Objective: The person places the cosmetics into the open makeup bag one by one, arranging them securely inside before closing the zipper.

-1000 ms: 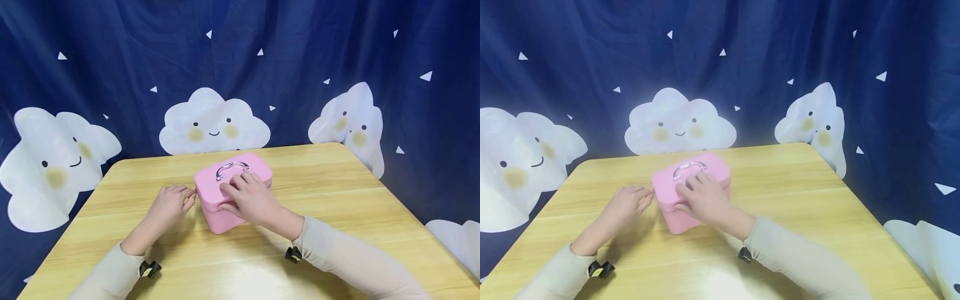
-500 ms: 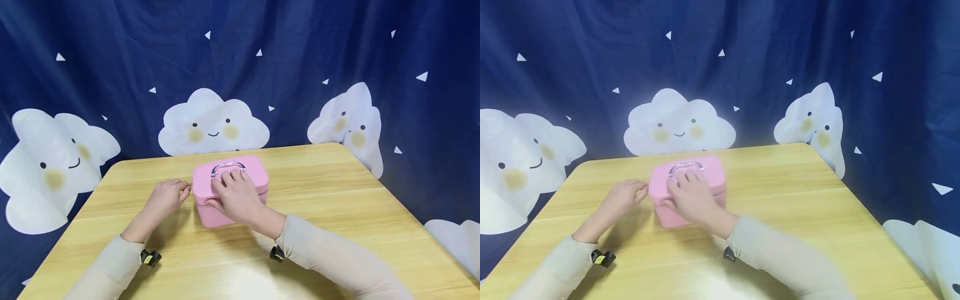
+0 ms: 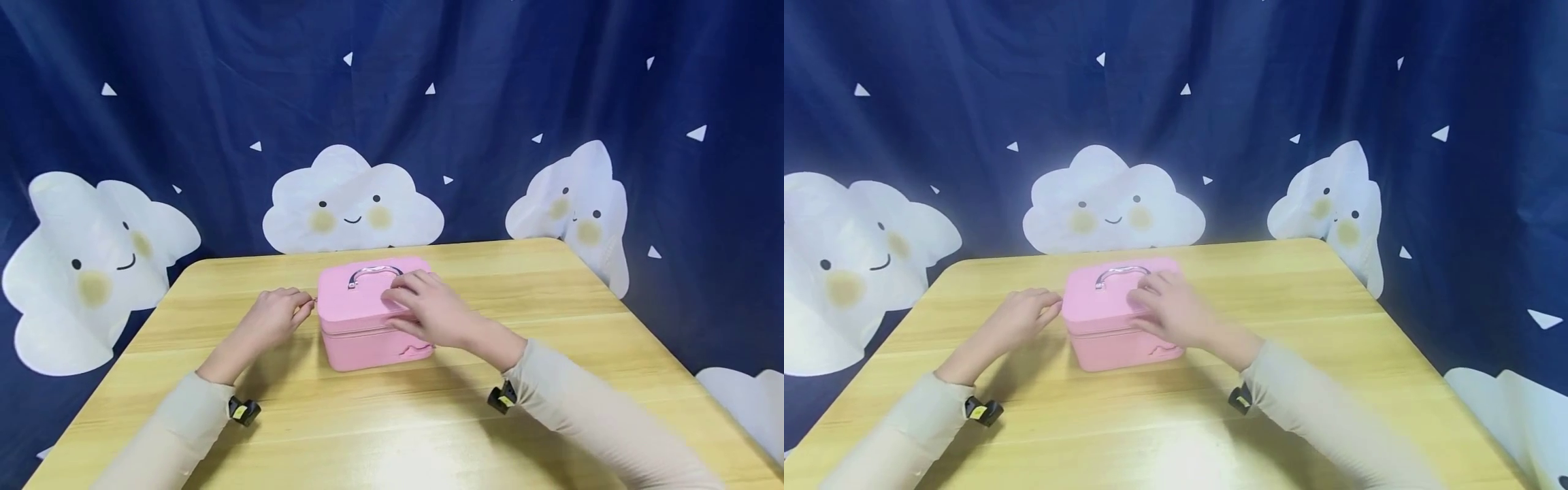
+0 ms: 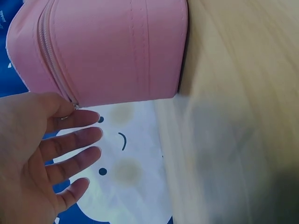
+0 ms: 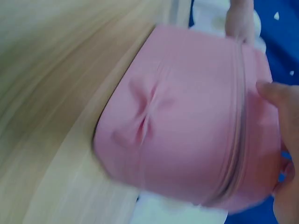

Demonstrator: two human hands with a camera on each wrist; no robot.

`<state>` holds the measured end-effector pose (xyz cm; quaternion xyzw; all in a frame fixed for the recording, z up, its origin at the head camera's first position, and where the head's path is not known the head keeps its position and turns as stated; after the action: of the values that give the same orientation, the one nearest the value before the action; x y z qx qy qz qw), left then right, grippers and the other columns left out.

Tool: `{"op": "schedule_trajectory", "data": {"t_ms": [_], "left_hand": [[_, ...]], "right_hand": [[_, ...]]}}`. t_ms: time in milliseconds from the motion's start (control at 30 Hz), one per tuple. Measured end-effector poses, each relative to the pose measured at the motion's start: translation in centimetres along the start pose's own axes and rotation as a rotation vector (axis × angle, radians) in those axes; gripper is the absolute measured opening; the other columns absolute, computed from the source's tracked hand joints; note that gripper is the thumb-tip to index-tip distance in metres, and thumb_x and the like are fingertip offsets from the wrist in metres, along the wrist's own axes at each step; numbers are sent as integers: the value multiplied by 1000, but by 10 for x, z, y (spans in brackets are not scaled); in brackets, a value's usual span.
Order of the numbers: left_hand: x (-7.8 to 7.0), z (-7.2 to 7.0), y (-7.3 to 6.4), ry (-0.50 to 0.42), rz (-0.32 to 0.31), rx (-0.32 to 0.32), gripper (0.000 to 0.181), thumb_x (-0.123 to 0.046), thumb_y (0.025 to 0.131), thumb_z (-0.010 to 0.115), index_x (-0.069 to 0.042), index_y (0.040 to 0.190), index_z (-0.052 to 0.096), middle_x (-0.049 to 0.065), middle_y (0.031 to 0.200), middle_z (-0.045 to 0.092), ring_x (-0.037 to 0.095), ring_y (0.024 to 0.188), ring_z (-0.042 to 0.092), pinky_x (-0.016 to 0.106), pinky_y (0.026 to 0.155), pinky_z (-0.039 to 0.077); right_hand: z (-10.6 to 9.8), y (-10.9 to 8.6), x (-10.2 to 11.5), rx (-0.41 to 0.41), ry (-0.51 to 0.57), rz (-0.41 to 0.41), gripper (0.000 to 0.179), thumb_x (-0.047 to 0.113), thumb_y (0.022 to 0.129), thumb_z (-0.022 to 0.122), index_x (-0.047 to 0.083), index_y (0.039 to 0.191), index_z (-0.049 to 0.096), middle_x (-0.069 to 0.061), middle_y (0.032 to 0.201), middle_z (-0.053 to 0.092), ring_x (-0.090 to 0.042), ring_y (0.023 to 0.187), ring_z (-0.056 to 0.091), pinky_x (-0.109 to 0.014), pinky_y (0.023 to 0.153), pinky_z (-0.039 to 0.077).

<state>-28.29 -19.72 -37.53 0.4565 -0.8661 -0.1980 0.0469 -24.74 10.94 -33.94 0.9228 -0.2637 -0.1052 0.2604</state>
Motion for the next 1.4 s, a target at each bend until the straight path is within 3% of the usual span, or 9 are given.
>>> {"op": "schedule_trajectory", "data": {"t_ms": [200,433,567,967,1233,1400], "left_hand": [[4,1,-1,-23,47,13,16,-17,97,58,-9,92,71,5,92,69,30,88,66,53,74,50],[4,-1,-2,-75,74,55,16,-16,98,56,-11,93,70,2,92,68,28,91,66,55,78,48],[1,-6,-8,-95,122,59,15,-14,98,57,-11,91,70,0,88,67,25,87,66,52,78,50],[-27,-17,-36,-103,266,-18,8,-10,92,63,-9,90,71,-2,86,66,18,83,64,42,76,54],[-49,-18,-43,-70,279,-52,9,-9,91,62,-12,83,66,-4,82,59,16,79,58,37,72,52],[-65,-17,-45,-12,276,-86,6,-10,90,63,-7,86,67,1,83,61,19,79,58,38,74,52]], "right_hand": [[0,-10,-12,1,21,-61,33,26,88,74,12,117,67,-7,113,60,-25,105,55,-38,97,42],[5,-9,-10,-57,5,-1,28,26,87,74,15,112,68,-6,109,60,-25,101,55,-39,90,46],[4,-7,-7,-57,3,25,27,24,86,76,14,110,69,-7,107,61,-25,101,55,-40,88,46],[-1,-4,-3,-13,14,80,29,25,84,76,14,110,68,-6,107,60,-24,100,55,-40,87,46],[1,-5,-5,19,12,111,31,28,86,75,15,113,68,-4,110,60,-21,99,54,-38,88,46],[1,-3,-4,11,18,113,31,27,85,76,15,112,68,-4,108,60,-21,97,53,-38,85,46]]}}
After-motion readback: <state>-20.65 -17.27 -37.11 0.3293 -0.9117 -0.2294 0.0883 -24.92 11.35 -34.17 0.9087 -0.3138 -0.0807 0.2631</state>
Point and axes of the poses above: each hand's wrist, its own y-axis towards the middle knuckle, its own z-axis out of the palm, x = y × z, the point moved 1 cm from there along y, towards the middle knuckle
